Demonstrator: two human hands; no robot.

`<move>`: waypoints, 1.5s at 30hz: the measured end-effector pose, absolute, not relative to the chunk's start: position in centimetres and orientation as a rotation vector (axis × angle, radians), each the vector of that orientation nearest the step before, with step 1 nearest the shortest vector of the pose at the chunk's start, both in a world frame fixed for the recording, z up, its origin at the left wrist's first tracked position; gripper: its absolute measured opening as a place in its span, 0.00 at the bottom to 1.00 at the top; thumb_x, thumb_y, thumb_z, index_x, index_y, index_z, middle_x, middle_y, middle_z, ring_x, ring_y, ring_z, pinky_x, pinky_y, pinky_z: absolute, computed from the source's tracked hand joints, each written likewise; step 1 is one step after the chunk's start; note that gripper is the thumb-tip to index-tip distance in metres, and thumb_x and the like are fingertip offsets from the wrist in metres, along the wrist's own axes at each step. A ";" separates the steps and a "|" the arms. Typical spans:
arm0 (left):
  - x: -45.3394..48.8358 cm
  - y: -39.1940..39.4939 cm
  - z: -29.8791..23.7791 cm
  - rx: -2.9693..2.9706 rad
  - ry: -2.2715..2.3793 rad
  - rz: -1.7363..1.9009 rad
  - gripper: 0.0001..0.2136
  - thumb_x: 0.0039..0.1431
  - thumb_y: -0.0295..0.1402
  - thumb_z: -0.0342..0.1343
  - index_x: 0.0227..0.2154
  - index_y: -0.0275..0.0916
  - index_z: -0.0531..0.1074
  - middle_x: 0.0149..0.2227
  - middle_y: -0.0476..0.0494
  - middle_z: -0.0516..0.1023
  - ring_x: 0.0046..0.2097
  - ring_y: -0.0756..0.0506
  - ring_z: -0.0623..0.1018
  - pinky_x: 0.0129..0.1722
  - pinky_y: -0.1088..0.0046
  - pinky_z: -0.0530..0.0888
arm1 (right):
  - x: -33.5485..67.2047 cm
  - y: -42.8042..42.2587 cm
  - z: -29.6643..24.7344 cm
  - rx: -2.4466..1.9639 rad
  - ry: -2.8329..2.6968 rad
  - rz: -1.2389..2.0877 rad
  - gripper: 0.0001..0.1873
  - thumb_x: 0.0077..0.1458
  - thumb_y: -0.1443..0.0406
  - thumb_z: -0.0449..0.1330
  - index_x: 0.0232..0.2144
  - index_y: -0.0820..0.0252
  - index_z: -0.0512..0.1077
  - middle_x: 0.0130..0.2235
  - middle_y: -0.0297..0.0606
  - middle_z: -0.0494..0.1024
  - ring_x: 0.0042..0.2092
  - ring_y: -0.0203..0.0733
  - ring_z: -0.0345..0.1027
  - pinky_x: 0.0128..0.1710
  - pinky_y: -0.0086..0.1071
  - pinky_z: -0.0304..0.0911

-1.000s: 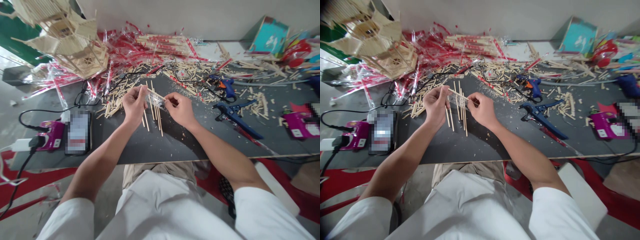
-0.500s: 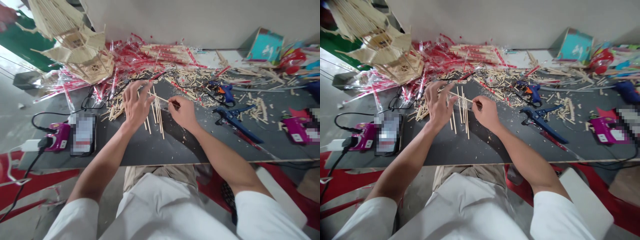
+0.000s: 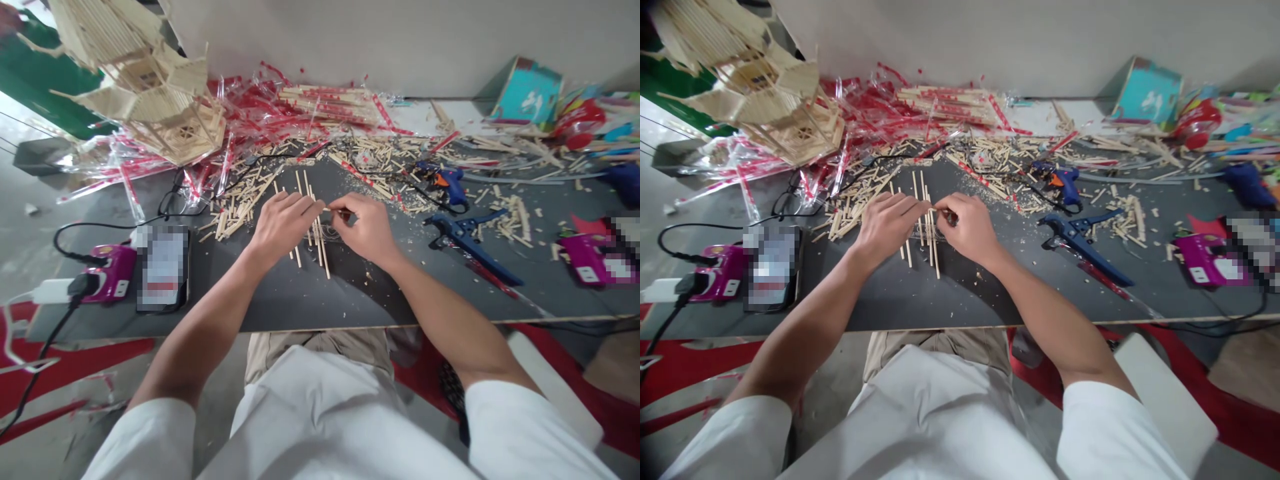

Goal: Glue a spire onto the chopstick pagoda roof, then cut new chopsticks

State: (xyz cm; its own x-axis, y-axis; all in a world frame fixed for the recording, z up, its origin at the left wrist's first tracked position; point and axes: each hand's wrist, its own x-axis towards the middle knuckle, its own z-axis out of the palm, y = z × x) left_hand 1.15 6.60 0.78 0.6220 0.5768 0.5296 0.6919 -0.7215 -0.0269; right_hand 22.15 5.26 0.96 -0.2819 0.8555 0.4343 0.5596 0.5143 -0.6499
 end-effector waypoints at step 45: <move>2.1 5.8 0.4 -2.655 -1.156 -1.123 0.12 0.75 0.33 0.51 0.48 0.39 0.79 0.34 0.45 0.84 0.36 0.47 0.79 0.34 0.71 0.71 | 48.5 -2.7 0.7 -2.119 -2.423 0.294 0.52 0.55 0.42 0.64 0.72 0.59 0.55 0.74 0.50 0.55 0.75 0.55 0.47 0.76 0.41 0.45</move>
State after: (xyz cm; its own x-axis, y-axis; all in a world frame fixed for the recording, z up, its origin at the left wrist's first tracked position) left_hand 2.15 5.80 0.35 0.4618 0.6232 0.6311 0.6491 -0.7224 0.2384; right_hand 48.47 -2.74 0.69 -0.1380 0.9726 -0.1869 0.9891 0.1255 -0.0771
